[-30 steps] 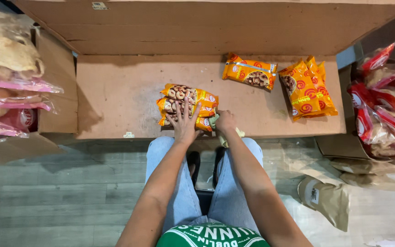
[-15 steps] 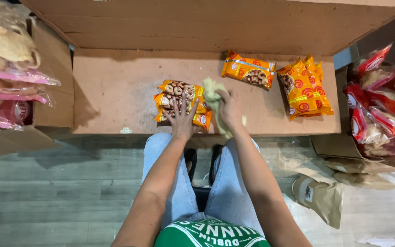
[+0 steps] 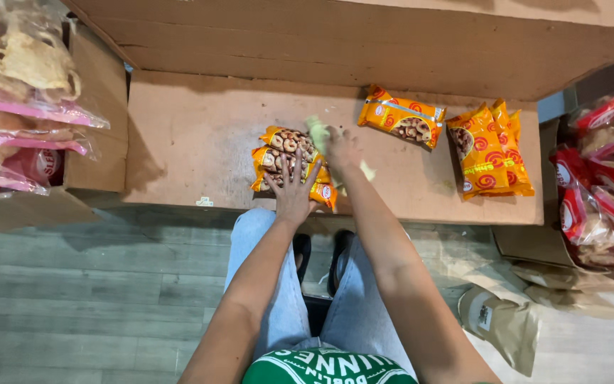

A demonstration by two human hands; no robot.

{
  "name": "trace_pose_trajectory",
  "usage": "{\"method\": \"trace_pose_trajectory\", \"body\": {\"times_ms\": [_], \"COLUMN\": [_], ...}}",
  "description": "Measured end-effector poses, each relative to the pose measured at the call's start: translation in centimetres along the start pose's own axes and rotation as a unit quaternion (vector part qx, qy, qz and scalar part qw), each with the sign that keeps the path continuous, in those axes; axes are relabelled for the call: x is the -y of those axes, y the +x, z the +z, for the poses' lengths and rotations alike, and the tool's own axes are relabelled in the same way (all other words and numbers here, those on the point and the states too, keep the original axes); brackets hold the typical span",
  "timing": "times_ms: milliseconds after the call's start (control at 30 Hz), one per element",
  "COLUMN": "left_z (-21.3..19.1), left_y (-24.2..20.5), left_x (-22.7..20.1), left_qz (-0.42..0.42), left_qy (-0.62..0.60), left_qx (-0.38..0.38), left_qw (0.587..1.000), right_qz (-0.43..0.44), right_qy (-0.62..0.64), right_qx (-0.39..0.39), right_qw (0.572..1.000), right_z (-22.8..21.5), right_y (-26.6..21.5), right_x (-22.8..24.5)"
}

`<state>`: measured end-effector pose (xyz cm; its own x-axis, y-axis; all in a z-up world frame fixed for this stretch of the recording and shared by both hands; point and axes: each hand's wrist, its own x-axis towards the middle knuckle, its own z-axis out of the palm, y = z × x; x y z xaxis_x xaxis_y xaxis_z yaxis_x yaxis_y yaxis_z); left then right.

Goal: The person sits on a chair and wipes several orange snack packets with a light green cloth. They handle the packets one by one, wiping the front and back surfaces, then place them on a cardboard shelf.

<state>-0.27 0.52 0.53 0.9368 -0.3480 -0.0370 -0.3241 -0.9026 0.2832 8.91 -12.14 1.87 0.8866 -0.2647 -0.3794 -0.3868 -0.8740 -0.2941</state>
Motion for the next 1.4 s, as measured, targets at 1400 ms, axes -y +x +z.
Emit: {"method": "trace_pose_trajectory", "body": {"times_ms": [1400], "left_z": [2.6], "left_y": [0.3], "left_x": [1.1], "left_qz": [-0.168], "left_qy": [-0.11], "left_qx": [0.041], "left_qw": [0.979], "right_qz": [-0.141], "right_qy": [0.147], "right_qx": [-0.105], "right_qw": [0.974], "right_z": [5.8], "right_y": [-5.7], "right_x": [-3.2]}}
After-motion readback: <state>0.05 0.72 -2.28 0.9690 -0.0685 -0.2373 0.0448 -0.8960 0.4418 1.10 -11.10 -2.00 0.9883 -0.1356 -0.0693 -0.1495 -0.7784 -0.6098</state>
